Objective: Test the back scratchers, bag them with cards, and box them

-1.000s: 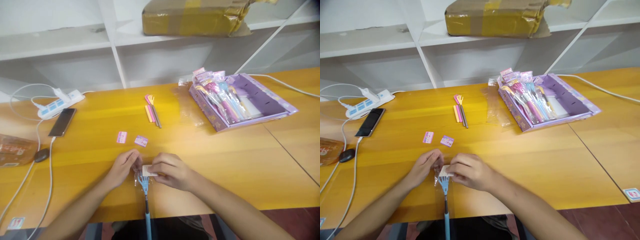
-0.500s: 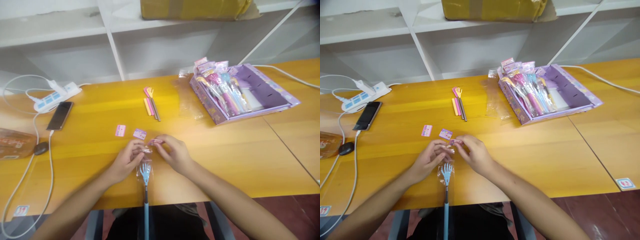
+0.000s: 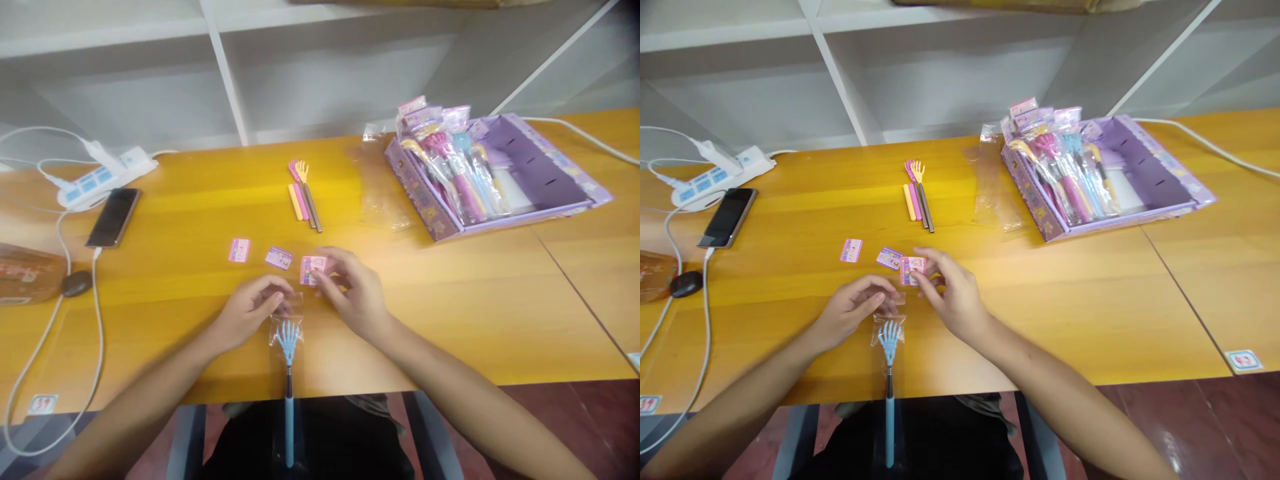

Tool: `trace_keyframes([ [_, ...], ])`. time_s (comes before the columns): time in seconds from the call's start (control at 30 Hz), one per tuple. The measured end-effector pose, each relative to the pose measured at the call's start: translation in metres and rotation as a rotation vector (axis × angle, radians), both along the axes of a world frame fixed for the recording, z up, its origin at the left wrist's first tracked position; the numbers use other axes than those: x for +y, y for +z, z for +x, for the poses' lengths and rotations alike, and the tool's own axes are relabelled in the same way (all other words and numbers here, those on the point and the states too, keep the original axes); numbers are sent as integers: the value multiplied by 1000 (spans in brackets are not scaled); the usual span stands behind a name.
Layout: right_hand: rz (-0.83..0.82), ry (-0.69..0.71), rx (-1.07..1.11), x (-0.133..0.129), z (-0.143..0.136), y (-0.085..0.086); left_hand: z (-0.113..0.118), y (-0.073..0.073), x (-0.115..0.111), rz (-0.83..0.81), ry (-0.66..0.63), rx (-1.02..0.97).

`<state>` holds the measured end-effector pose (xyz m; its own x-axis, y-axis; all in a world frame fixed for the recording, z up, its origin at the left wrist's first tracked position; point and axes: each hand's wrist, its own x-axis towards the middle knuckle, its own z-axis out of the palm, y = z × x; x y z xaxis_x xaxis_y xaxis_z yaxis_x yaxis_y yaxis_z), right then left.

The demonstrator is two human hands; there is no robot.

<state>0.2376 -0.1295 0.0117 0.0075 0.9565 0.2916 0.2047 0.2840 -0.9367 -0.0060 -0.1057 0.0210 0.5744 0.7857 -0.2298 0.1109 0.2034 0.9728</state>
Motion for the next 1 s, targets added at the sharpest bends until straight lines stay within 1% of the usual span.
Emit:
trace_keyframes([
  [0.1,12,-32,123,-3,-1,2,-3,0,3,-42,-13,-30],
  [0.2,28,-42,122,-5,-1,5,-7,-5,6,-70,-37,-32],
  [0.3,55,-28,61,-6,-1,6,-11,-11,9,-127,-37,-73],
  [0.37,79,-11,0,-5,0,5,-11,-12,9,-167,-34,-117],
  [0.53,140,78,-138,-1,2,1,-8,-4,9,-189,-36,-188],
  [0.63,177,124,-194,1,4,1,-5,0,10,-190,-38,-265],
  [0.73,223,162,-263,2,5,2,-4,1,11,-198,-40,-317],
  [0.83,270,190,-301,3,6,3,-4,0,11,-212,-36,-314],
  [1.0,283,223,-333,3,6,4,-3,0,10,-233,-66,-319],
])
